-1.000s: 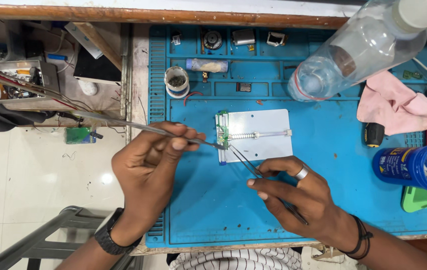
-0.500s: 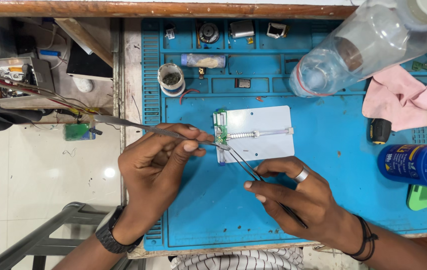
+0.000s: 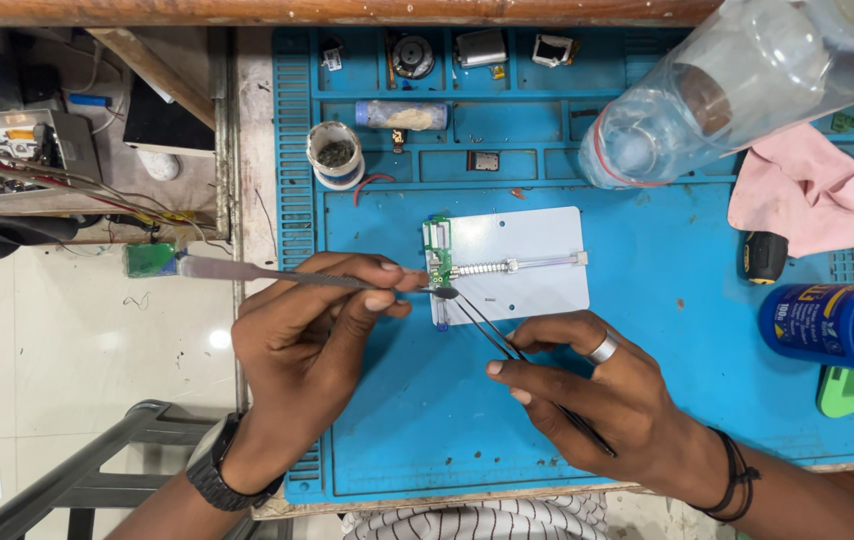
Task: The person wipes a circuit board held in a clamp jig with a cloth, applies paste from a small jar onto the board using a pick, files and cleans the board edge with a file and tweezers, then heats the board with a hot air gun while manipulating components with tweezers.
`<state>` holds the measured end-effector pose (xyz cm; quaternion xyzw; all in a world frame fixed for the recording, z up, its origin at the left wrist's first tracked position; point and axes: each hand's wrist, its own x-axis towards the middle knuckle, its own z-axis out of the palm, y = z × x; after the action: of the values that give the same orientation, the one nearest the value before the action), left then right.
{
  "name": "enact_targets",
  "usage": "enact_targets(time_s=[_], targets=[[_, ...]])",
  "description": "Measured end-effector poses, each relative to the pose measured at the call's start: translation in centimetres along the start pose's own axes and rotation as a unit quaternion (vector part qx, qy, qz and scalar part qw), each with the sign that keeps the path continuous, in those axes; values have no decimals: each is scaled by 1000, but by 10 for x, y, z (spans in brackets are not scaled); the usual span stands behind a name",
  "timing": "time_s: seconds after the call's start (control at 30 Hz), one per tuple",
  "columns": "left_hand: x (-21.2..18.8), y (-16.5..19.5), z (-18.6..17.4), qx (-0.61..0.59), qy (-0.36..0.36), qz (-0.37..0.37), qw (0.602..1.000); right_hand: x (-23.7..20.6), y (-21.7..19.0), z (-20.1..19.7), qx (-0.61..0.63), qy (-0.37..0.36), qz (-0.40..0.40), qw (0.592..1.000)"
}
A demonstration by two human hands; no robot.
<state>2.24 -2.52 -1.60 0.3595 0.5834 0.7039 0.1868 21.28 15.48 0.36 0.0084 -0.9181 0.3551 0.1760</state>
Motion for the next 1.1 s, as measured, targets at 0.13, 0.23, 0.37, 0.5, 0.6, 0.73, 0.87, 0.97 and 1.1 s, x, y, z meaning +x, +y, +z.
enact_targets(time_s=[0.13,0.23,0.37,0.5,0.6,0.73,0.87,0.97,1.1], targets=[[0,1,0,13,-6,8,1000,0,0,0,-2,3,-3,1000],[1,1,1,17,-6,10,1000,0,0,0,-3,3,1,1000],[3,1,1,25,-4,13,1000,0,0,1,-7,3,0,1000],[4,2,0,48,-9,1,999,0,0,1,4,-3,7,1000],[4,1,1,46,-5,-14,999,0,1,1,6,-8,5,1000],[5,0,3,34,0,-31,999,0,2,1,11,-10,9,1000],[5,0,2,33,3,-51,998,0,3,1,13,-11,10,1000],[5,0,2,27,2,-55,998,0,3,2,16,-12,14,1000],[5,-1,3,26,3,-57,998,-1,3,2,19,-13,16,1000]])
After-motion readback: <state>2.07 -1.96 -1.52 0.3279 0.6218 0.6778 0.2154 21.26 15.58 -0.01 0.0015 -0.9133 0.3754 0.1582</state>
